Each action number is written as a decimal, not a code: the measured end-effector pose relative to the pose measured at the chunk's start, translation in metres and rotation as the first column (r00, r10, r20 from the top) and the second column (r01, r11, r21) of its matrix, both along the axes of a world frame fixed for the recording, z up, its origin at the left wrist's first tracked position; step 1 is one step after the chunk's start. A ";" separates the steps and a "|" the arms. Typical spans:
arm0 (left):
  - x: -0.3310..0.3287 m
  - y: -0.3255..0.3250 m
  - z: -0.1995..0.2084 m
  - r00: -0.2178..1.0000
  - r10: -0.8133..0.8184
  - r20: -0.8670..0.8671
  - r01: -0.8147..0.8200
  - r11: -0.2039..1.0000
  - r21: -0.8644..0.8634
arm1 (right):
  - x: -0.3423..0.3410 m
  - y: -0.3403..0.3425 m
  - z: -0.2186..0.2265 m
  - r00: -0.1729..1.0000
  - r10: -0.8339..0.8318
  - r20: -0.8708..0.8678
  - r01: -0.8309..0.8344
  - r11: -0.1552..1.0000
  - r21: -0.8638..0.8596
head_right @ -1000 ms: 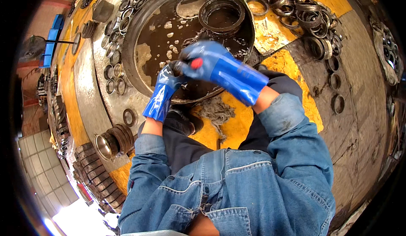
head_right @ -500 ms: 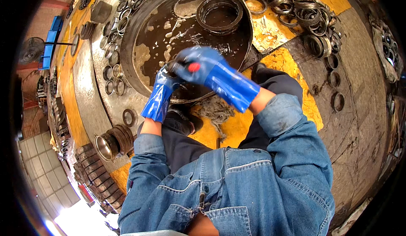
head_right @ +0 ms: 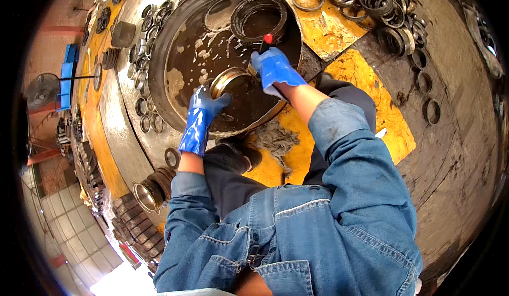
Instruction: The person scrubs metal rings with a red-handled brush while dipping them into a container of dark liquid. They repeatedly scrub the rings and place them into a metal bowl on the workbench.
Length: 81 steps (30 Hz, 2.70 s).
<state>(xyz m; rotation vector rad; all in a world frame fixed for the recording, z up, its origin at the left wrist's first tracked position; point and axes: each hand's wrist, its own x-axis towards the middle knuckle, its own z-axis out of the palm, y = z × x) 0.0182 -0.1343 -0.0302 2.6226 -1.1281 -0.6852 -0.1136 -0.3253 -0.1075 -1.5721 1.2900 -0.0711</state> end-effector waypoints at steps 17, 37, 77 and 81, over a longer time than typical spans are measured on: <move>-0.013 0.020 -0.005 0.992 0.093 0.081 -0.093 0.996 -0.005 | -0.013 0.012 0.086 0.976 0.176 0.127 -0.125 0.934 -0.334; -0.003 0.037 -0.029 0.991 0.129 -0.027 -0.131 0.985 -0.113 | -0.010 0.051 0.043 0.839 0.349 0.418 -0.029 0.794 -0.607; -0.010 0.037 -0.019 0.997 0.066 0.046 -0.064 0.997 -0.039 | -0.012 0.046 0.066 0.874 0.344 0.343 -0.117 0.834 -0.538; 0.017 0.068 -0.080 0.969 0.145 -0.199 -0.199 0.936 -0.290 | -0.010 0.090 0.087 0.424 0.903 -0.071 -0.634 0.240 -0.736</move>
